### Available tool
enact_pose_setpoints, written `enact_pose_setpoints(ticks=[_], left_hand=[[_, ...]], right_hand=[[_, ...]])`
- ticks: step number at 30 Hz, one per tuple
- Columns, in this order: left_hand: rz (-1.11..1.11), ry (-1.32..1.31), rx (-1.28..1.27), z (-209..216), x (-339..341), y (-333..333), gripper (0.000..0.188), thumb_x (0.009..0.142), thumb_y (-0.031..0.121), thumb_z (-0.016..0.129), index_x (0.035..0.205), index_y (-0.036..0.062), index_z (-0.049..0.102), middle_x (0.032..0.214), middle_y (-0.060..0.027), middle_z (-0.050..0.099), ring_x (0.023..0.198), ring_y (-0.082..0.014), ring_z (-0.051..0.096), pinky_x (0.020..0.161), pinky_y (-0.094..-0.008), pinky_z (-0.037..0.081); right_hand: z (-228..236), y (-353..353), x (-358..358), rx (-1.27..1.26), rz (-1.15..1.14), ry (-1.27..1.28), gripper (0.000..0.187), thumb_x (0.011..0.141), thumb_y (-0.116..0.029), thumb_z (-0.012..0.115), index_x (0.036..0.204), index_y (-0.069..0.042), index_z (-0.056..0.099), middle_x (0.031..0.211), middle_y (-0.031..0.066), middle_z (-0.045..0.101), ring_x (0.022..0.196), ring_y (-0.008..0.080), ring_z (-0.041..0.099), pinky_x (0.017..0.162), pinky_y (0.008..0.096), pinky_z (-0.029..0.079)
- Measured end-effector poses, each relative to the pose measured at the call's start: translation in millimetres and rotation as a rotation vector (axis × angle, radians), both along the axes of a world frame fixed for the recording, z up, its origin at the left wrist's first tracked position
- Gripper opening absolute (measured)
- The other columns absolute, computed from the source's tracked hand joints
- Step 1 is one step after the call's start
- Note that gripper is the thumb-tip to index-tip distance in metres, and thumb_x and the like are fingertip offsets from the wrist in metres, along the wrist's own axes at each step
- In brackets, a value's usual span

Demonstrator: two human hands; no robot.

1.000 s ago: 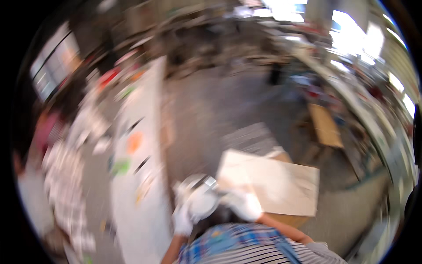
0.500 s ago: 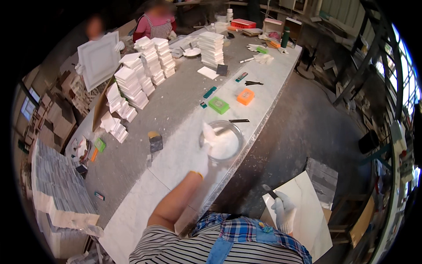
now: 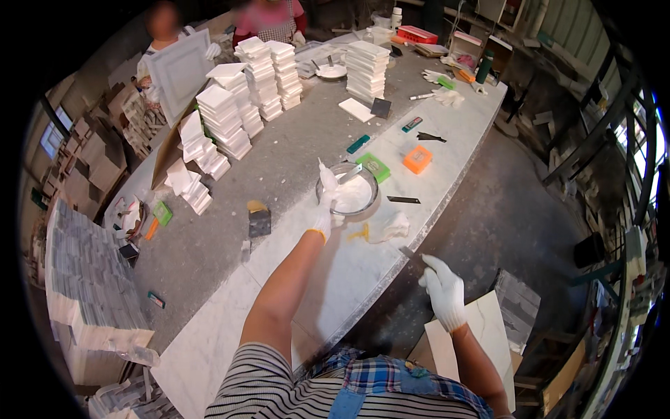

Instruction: The person applies a white adhesive substance to the surface of a large rectangular tile using a metal trowel. They scoop the adhesive from a metal container and spread it evenly across the tile's surface, then lift and inspect the tile before placing it back down.

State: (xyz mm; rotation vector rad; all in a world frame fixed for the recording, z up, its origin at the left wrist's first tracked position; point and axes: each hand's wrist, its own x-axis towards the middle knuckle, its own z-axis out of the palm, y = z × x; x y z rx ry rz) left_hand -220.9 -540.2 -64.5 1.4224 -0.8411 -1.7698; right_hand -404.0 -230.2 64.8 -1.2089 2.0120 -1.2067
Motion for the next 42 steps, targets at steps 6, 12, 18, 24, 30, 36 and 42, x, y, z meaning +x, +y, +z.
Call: enact_pose_setpoints(ticks=[6, 12, 18, 24, 30, 36, 42], left_hand=[[0.132, 0.228, -0.048, 31.5, 26.2, 84.1, 0.05, 0.104, 0.051, 0.058, 0.129, 0.0082, 0.056, 0.099, -0.0098, 0.065, 0.073, -0.0233, 0.066, 0.054, -0.0363, 0.055], [0.162, 0.419, 0.128, 35.2, 75.7, 168.5, 0.035, 0.103, 0.034, 0.061, 0.123, 0.005, 0.059, 0.106, -0.0121, 0.066, 0.082, -0.0247, 0.066, 0.064, -0.0406, 0.057], [0.08, 0.355, 0.207, 24.6, 103.1, 218.3, 0.034, 0.104, 0.03, 0.059, 0.114, -0.0017, 0.064, 0.085, -0.0145, 0.07, 0.071, -0.0285, 0.069, 0.062, -0.0415, 0.058], [0.084, 0.326, 0.252, 26.8, 104.4, 226.0, 0.031, 0.105, 0.031, 0.06, 0.112, 0.0009, 0.064, 0.083, -0.0134, 0.07, 0.06, -0.022, 0.066, 0.054, -0.0311, 0.054], [0.008, 0.353, 0.237, 24.5, 100.3, 212.2, 0.032, 0.106, 0.029, 0.057, 0.117, -0.0005, 0.063, 0.088, -0.0137, 0.07, 0.068, -0.0212, 0.068, 0.059, -0.0302, 0.054], [-0.034, 0.419, 0.255, 19.7, 99.6, 205.3, 0.032, 0.107, 0.029, 0.056, 0.119, -0.0008, 0.062, 0.09, -0.0142, 0.07, 0.07, -0.0213, 0.068, 0.061, -0.0308, 0.055], [-0.108, 0.352, 0.225, 19.8, 101.0, 204.8, 0.039, 0.107, 0.033, 0.056, 0.119, -0.0034, 0.062, 0.091, -0.0194, 0.072, 0.075, -0.0288, 0.069, 0.065, -0.0377, 0.056]], right_hand=[[-17.3, -104.9, -17.7, 0.015, 0.088, 0.352, 0.026, 0.1, -0.022, 0.06, 0.118, -0.009, 0.072, 0.088, 0.0175, 0.074, 0.08, 0.0333, 0.071, 0.072, 0.0422, 0.056], [-26.1, -208.3, -12.8, 0.13, 0.137, 0.316, 0.028, 0.098, -0.034, 0.057, 0.108, -0.016, 0.075, 0.095, 0.0199, 0.075, 0.088, 0.0417, 0.071, 0.081, 0.0521, 0.056], [-59.0, -278.9, -39.7, 0.201, 0.263, 0.588, 0.031, 0.096, -0.033, 0.052, 0.106, -0.017, 0.076, 0.103, 0.0187, 0.074, 0.097, 0.0408, 0.07, 0.087, 0.0511, 0.055], [-50.0, -306.0, -34.2, 0.407, 0.299, 0.657, 0.032, 0.094, -0.03, 0.05, 0.106, -0.014, 0.076, 0.113, 0.0151, 0.074, 0.104, 0.04, 0.069, 0.091, 0.0509, 0.054], [-32.7, -316.2, -23.5, 0.468, 0.272, 0.502, 0.032, 0.094, -0.03, 0.053, 0.115, -0.015, 0.073, 0.113, 0.0151, 0.074, 0.107, 0.0395, 0.069, 0.093, 0.0503, 0.053], [-53.3, -323.8, -33.1, 0.465, 0.209, 0.664, 0.037, 0.096, -0.036, 0.057, 0.125, -0.014, 0.067, 0.108, 0.022, 0.074, 0.102, 0.0406, 0.07, 0.089, 0.0512, 0.054], [-47.7, -293.4, -43.9, 0.293, -0.015, 0.626, 0.051, 0.102, -0.045, 0.055, 0.144, -0.015, 0.059, 0.101, 0.0216, 0.075, 0.093, 0.0412, 0.072, 0.084, 0.0497, 0.056]])
